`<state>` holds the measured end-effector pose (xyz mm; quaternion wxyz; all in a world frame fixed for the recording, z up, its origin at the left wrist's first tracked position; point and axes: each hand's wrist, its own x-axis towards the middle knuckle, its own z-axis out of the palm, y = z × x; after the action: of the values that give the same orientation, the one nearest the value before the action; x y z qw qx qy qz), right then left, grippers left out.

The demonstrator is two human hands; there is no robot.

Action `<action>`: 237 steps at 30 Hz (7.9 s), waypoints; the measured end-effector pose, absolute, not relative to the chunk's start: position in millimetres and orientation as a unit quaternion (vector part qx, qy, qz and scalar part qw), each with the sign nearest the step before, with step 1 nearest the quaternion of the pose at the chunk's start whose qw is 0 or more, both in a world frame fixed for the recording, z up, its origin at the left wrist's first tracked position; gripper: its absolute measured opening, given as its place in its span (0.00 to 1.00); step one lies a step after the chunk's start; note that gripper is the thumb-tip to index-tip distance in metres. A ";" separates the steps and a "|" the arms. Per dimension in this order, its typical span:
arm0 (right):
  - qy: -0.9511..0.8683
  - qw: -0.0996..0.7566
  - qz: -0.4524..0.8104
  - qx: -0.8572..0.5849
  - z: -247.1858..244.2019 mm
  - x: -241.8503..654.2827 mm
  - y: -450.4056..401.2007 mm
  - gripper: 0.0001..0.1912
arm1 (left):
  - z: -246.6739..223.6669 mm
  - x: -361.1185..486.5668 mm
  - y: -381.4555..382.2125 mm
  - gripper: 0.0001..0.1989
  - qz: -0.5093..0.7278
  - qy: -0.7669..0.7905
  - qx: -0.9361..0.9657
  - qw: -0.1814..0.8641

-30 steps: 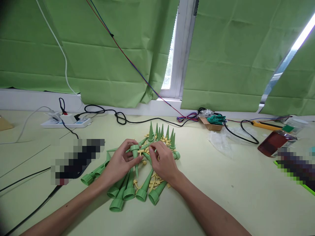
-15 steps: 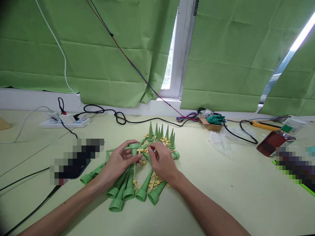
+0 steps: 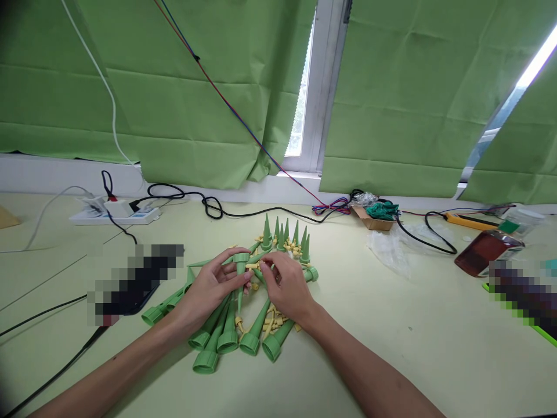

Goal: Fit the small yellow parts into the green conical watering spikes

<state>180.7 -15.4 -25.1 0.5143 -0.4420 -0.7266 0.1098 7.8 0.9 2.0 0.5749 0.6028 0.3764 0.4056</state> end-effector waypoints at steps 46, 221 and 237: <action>-0.729 0.528 0.172 -0.399 -25.0 184.4 -12.5 0.06 | 6.2 9.8 -3.3 0.25 0.417 0.360 0.596 0.585; -0.791 0.453 0.095 -0.400 -29.1 189.3 -9.7 0.05 | -0.4 10.4 -2.2 0.21 0.413 0.366 0.646 0.528; -0.792 0.435 0.099 -0.417 -29.2 188.6 -10.6 0.07 | -1.0 11.4 -2.1 0.21 0.413 0.357 0.640 0.541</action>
<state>188.6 -10.6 -29.2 0.4352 -0.4166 -0.7920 0.0989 11.4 -2.1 -1.0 0.5415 0.6395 0.3567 0.4130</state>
